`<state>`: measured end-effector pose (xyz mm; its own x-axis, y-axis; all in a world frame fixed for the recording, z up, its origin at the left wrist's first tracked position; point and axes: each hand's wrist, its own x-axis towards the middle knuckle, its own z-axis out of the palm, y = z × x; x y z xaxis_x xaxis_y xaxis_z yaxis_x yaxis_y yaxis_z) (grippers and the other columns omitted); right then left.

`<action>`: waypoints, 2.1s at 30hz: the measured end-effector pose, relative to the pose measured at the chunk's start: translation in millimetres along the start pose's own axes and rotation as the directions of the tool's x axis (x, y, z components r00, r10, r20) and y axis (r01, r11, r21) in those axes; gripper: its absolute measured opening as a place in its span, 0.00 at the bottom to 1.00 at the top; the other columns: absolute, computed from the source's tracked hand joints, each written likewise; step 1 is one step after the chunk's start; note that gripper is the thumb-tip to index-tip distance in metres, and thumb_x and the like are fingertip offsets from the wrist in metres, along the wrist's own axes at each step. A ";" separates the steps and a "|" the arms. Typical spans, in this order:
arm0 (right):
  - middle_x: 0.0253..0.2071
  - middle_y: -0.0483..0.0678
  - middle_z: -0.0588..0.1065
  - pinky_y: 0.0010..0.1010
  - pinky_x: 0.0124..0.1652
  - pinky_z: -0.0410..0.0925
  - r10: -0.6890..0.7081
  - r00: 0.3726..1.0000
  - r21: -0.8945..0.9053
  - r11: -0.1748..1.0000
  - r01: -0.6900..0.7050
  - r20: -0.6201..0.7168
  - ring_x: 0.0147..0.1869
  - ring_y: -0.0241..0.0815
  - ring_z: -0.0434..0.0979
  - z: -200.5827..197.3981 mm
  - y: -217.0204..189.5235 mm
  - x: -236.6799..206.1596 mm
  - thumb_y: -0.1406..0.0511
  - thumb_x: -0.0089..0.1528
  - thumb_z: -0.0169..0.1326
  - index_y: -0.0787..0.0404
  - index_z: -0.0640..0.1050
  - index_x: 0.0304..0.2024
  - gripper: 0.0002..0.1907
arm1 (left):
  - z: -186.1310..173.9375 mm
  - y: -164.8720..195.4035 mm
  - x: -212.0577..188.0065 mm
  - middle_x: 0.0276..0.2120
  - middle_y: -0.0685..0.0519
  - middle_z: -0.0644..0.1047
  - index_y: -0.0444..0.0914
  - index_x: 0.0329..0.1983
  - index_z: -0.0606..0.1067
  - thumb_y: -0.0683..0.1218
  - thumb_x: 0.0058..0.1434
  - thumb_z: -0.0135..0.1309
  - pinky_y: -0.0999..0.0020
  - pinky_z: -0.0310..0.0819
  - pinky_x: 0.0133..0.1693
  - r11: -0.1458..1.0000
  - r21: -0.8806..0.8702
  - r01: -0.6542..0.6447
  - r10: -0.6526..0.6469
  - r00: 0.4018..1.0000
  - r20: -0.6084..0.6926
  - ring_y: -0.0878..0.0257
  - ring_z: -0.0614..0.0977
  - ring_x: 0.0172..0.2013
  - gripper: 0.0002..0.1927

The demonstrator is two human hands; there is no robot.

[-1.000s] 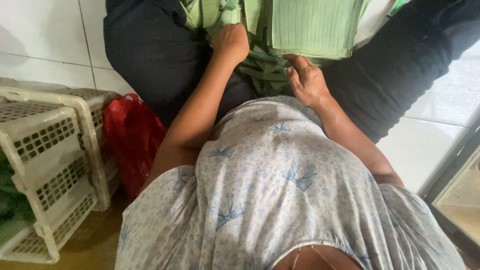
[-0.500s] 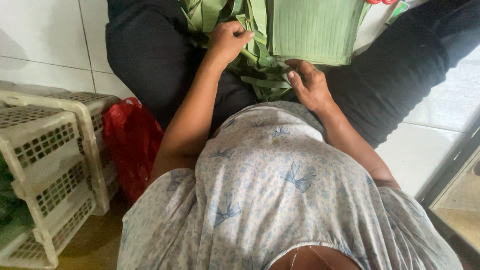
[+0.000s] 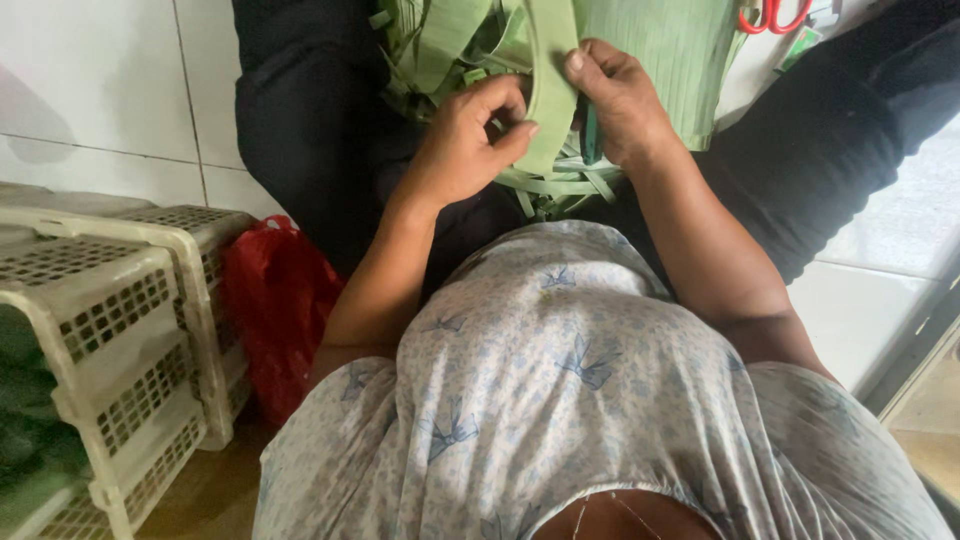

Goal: The person sits on the floor and folds cut banana leaf pieces by hand, rolling and creasing them into cone-shaped leaf cups, setting finished pieces aside and taking new leaf pieces from a pile to repeat the folding.

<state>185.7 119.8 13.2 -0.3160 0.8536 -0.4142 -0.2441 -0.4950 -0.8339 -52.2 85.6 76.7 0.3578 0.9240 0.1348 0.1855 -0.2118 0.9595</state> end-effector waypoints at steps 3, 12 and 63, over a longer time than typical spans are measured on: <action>0.40 0.44 0.80 0.26 0.33 0.68 -0.086 0.996 -0.047 0.995 0.087 0.041 0.37 0.33 0.76 0.7 -4.9 16.1 0.59 0.66 0.67 0.64 0.79 0.48 0.17 | 1.3 -2.7 4.7 0.33 0.50 0.76 0.34 0.38 0.70 0.42 0.65 0.62 0.68 0.74 0.38 0.999 -0.013 0.029 -0.029 0.999 0.030 0.60 0.80 0.34 0.11; 0.36 0.43 0.80 0.24 0.32 0.70 0.017 0.999 -0.180 0.984 -0.009 0.043 0.35 0.31 0.77 -7.0 -21.1 33.3 0.62 0.67 0.65 0.61 0.83 0.44 0.09 | 17.9 -67.2 60.5 0.30 0.61 0.71 0.34 0.42 0.76 0.42 0.73 0.56 0.74 0.67 0.34 0.940 -0.294 0.176 -0.225 0.964 -0.142 0.74 0.69 0.32 0.05; 0.45 0.45 0.79 0.26 0.52 0.71 -0.131 0.989 -0.047 0.991 0.128 -0.065 0.48 0.33 0.77 -18.2 -5.9 12.9 0.69 0.70 0.62 0.67 0.78 0.49 0.08 | 58.7 -89.0 41.2 0.31 0.63 0.67 0.35 0.45 0.77 0.52 0.80 0.49 0.73 0.62 0.37 0.814 -0.543 0.208 -0.300 0.950 -0.085 0.72 0.65 0.34 0.16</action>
<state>199.7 136.7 6.2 -0.2214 0.9197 -0.3243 -0.2390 -0.3735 -0.8963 -0.3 123.8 -17.6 0.2069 0.9685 -0.1388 -0.2714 0.1931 0.9429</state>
